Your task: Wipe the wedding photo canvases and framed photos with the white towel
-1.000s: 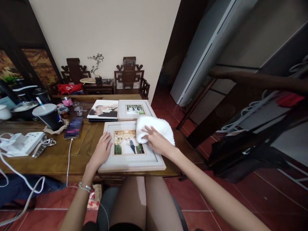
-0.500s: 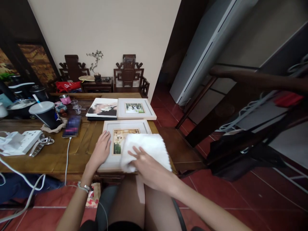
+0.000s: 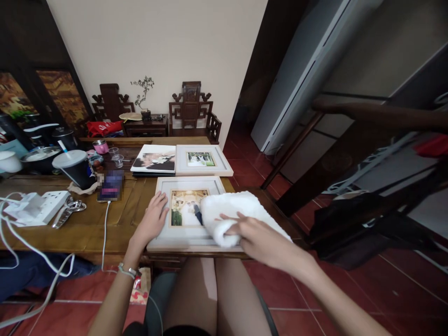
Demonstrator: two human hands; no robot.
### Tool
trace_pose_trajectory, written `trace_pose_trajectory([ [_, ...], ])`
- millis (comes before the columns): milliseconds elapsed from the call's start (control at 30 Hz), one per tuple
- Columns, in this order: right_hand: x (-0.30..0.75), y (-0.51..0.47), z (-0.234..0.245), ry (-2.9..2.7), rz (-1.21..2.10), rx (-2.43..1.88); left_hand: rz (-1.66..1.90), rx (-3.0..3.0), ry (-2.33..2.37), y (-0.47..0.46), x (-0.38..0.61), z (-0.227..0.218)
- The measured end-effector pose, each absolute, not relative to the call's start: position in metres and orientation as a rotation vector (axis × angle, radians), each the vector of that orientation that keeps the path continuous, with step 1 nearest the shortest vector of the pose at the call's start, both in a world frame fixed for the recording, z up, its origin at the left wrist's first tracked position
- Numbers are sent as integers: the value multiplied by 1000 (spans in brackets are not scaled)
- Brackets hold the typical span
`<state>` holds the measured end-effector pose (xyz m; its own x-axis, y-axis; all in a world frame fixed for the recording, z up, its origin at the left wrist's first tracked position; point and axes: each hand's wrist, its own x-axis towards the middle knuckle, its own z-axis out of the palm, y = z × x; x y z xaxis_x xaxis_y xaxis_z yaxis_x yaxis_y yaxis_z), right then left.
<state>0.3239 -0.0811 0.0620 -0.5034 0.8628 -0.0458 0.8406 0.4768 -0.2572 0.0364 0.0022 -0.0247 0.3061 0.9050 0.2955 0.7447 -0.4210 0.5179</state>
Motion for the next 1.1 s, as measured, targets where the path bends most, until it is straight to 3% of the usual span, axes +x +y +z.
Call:
trace_pose_trajectory([
  [233,317,12,50,-2495,-266,-1309,837,2280,1510,3,37,-26],
  [433,287,18,22,-2748,-138,-1443,859,2311,1500,5,37,-28],
  [767,296,-111,57,-2815,528,-1331,918,2283,1511,5,40,-30],
  [1100,280,21,14,-2502,70,-1449,829,2326,1505,4,37,-25],
])
